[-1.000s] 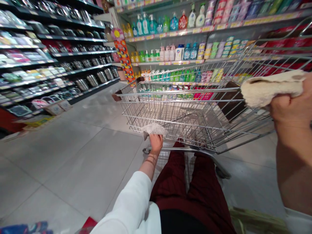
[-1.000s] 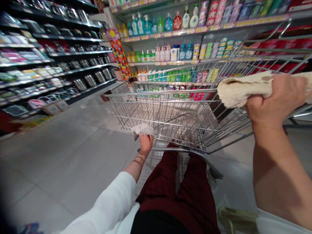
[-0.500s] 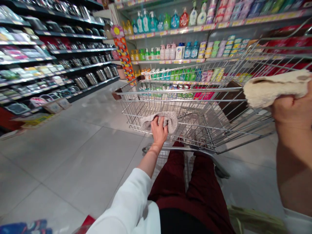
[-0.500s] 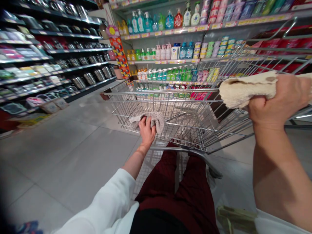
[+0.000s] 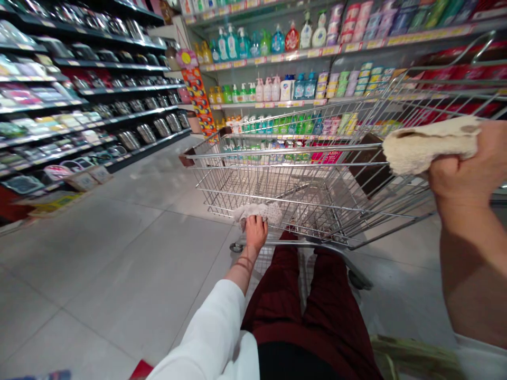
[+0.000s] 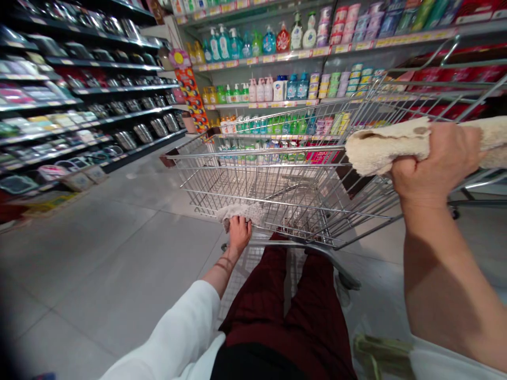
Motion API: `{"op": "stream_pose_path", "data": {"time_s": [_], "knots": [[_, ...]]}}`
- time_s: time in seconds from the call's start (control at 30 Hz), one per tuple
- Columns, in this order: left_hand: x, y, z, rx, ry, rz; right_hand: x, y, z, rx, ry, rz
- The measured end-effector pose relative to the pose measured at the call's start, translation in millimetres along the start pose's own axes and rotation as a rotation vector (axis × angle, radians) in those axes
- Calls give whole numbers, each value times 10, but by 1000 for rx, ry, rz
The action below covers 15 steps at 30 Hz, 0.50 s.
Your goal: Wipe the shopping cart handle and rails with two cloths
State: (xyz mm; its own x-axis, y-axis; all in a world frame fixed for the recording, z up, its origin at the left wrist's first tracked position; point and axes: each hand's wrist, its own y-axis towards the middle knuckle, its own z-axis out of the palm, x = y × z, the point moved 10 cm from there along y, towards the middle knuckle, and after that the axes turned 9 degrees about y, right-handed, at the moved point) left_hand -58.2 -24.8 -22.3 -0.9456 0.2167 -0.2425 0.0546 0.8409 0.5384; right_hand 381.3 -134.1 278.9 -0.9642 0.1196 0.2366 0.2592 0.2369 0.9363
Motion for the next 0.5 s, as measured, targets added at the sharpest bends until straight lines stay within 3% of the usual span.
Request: {"op": "stream_pose_path", "data": {"time_s": [0.13,0.27,0.43,0.5], "knots": [[107,-127,45,18,-5,-24,-2,8,-15,-16,15,-9],[73,12,-193,-25,-33,-20,7,5,-31,-27,55,-4],[-406,286,-608,-138,-119,111,40,-3,-56,-42,74,-1],[-615,332,-644,-167,-127,178,53,-1,-63,-39,63,-1]]}}
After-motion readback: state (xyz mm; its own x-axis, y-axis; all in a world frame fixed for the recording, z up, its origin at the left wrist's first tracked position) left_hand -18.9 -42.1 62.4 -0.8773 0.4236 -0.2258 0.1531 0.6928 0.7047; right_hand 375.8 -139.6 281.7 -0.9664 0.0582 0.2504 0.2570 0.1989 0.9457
